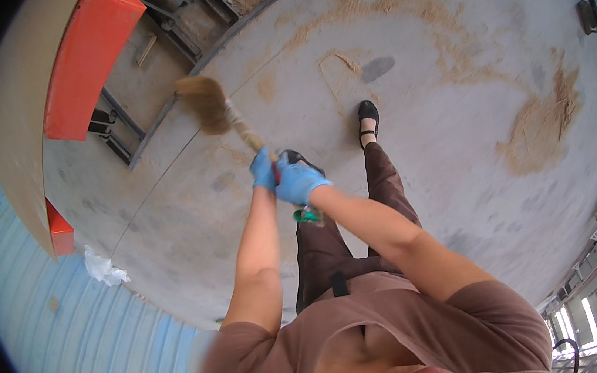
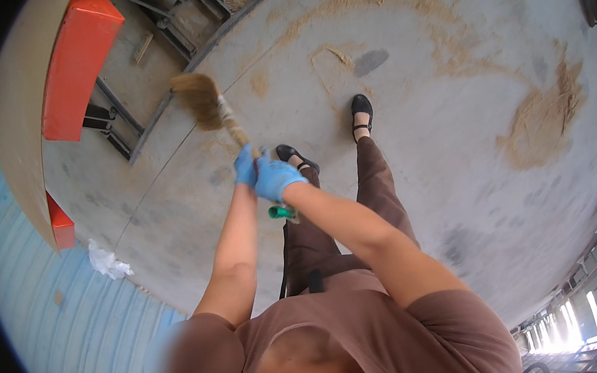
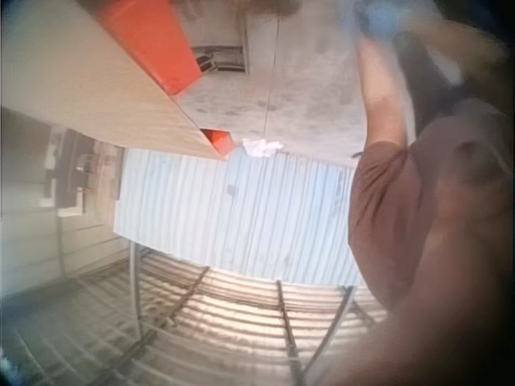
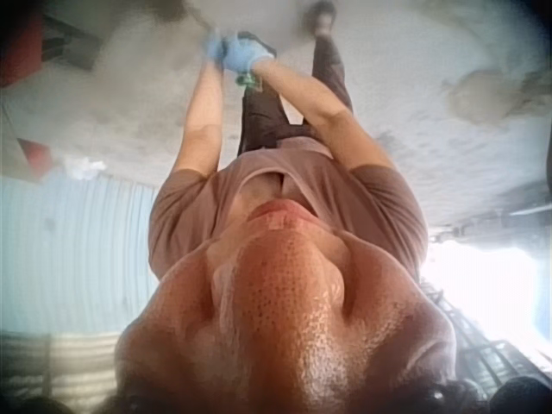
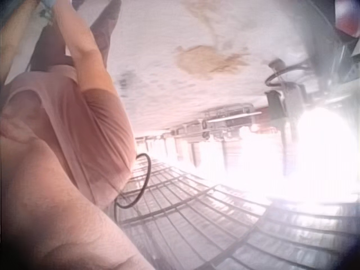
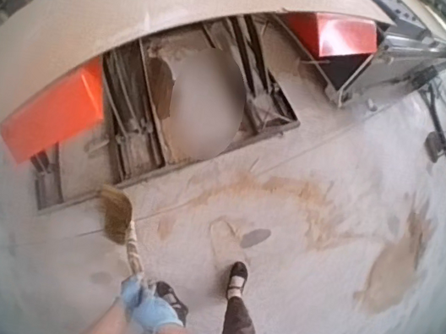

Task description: The person sweeps sawdust and debris on a concrete floor using a broom and dustpan. They gather the debris into piles and sweep it into the dustpan, then walk to a larger pile to add the collected debris.

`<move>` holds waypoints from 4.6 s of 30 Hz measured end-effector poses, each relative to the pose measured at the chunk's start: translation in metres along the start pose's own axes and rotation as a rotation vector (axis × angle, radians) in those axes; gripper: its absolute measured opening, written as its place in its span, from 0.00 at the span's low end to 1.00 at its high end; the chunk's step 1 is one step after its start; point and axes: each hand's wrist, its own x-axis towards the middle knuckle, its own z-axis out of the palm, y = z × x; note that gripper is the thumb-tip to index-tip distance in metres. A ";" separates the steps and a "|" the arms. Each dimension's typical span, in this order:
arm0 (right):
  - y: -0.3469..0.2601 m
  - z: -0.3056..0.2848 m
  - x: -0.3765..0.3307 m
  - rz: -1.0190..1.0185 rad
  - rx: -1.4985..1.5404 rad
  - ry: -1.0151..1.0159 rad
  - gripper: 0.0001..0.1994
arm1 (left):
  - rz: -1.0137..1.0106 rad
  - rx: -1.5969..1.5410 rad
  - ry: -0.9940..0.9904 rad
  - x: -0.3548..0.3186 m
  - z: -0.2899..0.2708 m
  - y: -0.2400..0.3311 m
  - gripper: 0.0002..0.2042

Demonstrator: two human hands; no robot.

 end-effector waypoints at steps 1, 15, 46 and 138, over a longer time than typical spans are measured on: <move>0.011 -0.012 -0.007 0.014 0.039 0.035 0.28 | 0.054 0.183 -0.021 0.004 0.015 -0.011 0.19; 0.144 -0.024 -0.134 0.173 0.887 0.536 0.38 | 0.266 0.937 -0.370 -0.144 0.205 -0.096 0.13; 0.277 -0.121 -0.251 0.306 1.075 0.892 0.33 | 0.298 1.367 -0.752 -0.218 0.385 -0.261 0.21; 0.299 0.408 -0.211 -0.151 0.664 0.013 0.43 | 0.536 0.316 0.075 -0.210 -0.285 -0.369 0.15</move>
